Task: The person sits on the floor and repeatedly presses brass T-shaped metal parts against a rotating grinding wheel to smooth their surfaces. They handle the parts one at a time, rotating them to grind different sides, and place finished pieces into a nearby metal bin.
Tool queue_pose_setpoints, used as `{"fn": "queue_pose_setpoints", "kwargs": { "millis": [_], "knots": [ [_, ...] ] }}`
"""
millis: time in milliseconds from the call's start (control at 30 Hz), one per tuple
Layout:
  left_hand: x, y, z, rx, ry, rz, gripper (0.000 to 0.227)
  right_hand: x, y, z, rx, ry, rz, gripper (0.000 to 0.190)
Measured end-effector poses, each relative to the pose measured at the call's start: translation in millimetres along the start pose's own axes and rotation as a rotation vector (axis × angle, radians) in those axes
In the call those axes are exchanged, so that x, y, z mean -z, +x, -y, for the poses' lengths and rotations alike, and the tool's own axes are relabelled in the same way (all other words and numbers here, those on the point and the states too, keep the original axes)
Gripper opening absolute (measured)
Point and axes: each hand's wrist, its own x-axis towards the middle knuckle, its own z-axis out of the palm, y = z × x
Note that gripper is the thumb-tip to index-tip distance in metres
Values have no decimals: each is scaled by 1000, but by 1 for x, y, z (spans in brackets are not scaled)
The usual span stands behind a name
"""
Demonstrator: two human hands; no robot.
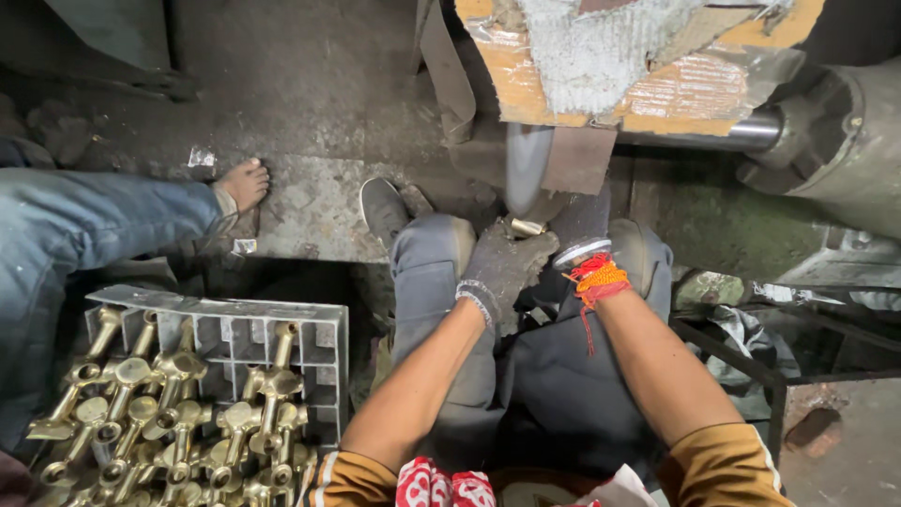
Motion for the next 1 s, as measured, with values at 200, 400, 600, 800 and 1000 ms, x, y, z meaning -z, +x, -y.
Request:
{"fn": "queue_pose_setpoints", "kwargs": {
  "millis": [200,400,600,800,1000],
  "knots": [
    [-8,6,-5,65,-84,22,18,-9,-8,-20,-264,1172,204,49],
    [0,-4,-6,73,-138,8,13,-5,-16,-22,-53,-73,132,46],
    [4,0,-5,57,-126,16,13,-15,-16,-27,-172,58,296,37],
    [2,13,3,80,-105,2,18,-6,-2,-22,-160,2,255,29],
    [-10,6,-4,-49,-40,170,15,78,15,49,-62,-183,-33,22]
  ]
}}
